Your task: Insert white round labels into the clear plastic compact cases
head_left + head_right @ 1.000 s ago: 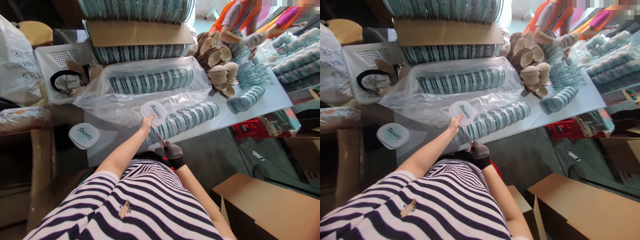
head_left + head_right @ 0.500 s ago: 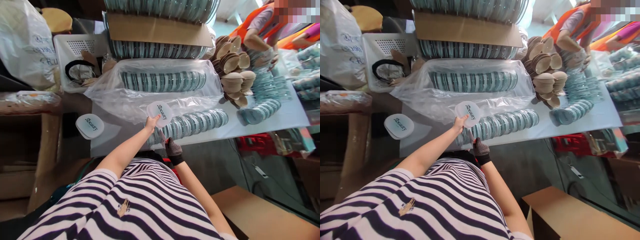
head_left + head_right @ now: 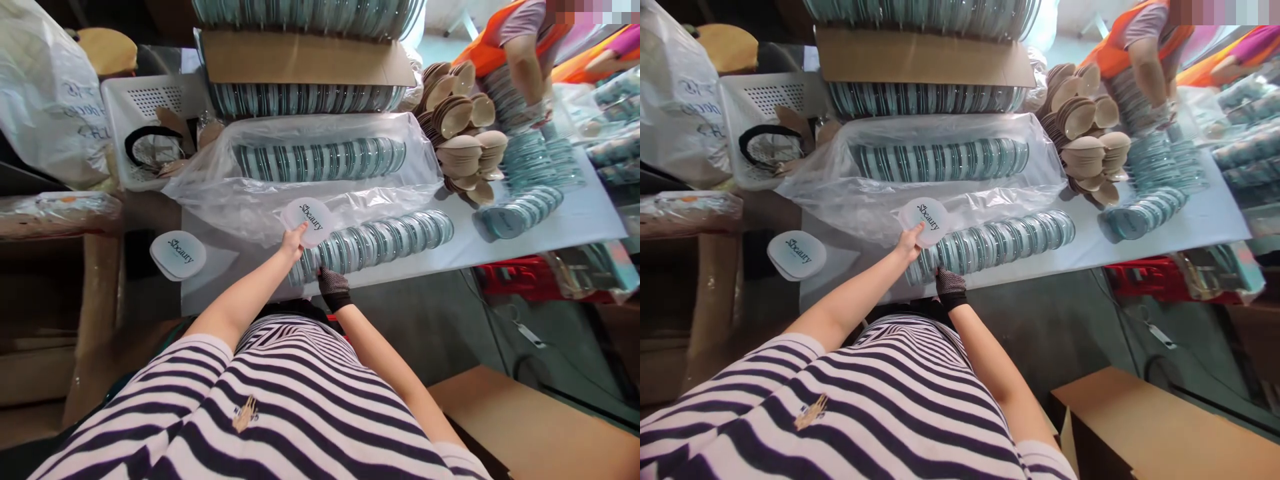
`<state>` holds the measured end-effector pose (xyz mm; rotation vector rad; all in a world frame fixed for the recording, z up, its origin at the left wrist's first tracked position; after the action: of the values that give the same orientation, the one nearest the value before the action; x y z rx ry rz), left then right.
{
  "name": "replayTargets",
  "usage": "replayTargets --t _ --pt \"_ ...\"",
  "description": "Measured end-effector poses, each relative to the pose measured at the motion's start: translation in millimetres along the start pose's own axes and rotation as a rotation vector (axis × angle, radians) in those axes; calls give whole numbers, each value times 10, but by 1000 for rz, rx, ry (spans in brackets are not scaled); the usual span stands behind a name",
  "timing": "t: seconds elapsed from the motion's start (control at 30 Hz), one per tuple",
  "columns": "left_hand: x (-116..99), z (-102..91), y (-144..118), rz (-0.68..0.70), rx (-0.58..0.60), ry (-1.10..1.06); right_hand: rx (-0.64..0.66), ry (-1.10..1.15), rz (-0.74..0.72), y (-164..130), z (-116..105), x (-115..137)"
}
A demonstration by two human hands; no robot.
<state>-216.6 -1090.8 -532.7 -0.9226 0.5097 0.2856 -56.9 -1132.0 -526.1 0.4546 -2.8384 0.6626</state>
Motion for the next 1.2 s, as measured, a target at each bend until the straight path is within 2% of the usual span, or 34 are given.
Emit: replayTargets --t 0.13,0.3,0.4,0.47,0.53,0.57,0.67,0.7,0.73,0.87,0.93,1.03,1.1,1.13,1.2 --pt "30 -5 -43 16 -9 -7 96 155 15 -27 22 -32" --pt "121 -13 -53 121 -45 71 268 365 7 9 -63 -62" --pt "169 18 -44 198 -55 130 364 347 37 72 -145 -60" --pt "192 39 -58 242 -76 157 367 300 50 109 -230 -58" --pt "213 42 -92 270 -94 187 290 258 54 154 -349 -71" --pt "225 34 -116 278 -91 200 178 265 59 186 -422 -86" --pt "261 -22 -203 287 -34 223 -331 413 37 312 -639 -139" --pt "266 -45 -233 287 -10 225 -465 459 12 349 -686 -146" --pt "264 -67 -263 285 12 226 -539 478 -24 376 -712 -140" --pt "187 -115 -372 255 -7 246 -612 363 -225 324 -647 17" --pt "142 -114 -423 223 -3 275 -651 379 -277 258 -573 128" --pt "111 -95 -473 201 51 279 -586 528 -115 233 -501 209" --pt "99 -77 -458 195 101 232 -587 580 23 187 -510 154" --pt "87 -70 -428 182 119 205 -615 554 52 121 -526 94" --pt "40 -70 -325 162 100 158 -665 410 21 -123 -557 -66"
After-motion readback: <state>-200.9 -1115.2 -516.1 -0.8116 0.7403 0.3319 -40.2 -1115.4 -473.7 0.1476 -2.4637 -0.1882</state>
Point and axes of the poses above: each hand's wrist, its own y-axis towards the middle knuckle, its own z-axis out of the palm, x = y × z, the point moved 1 cm from there along y, towards the middle knuckle, and after that the axes turned 6 degrees about -x, right-handed, at the moved point
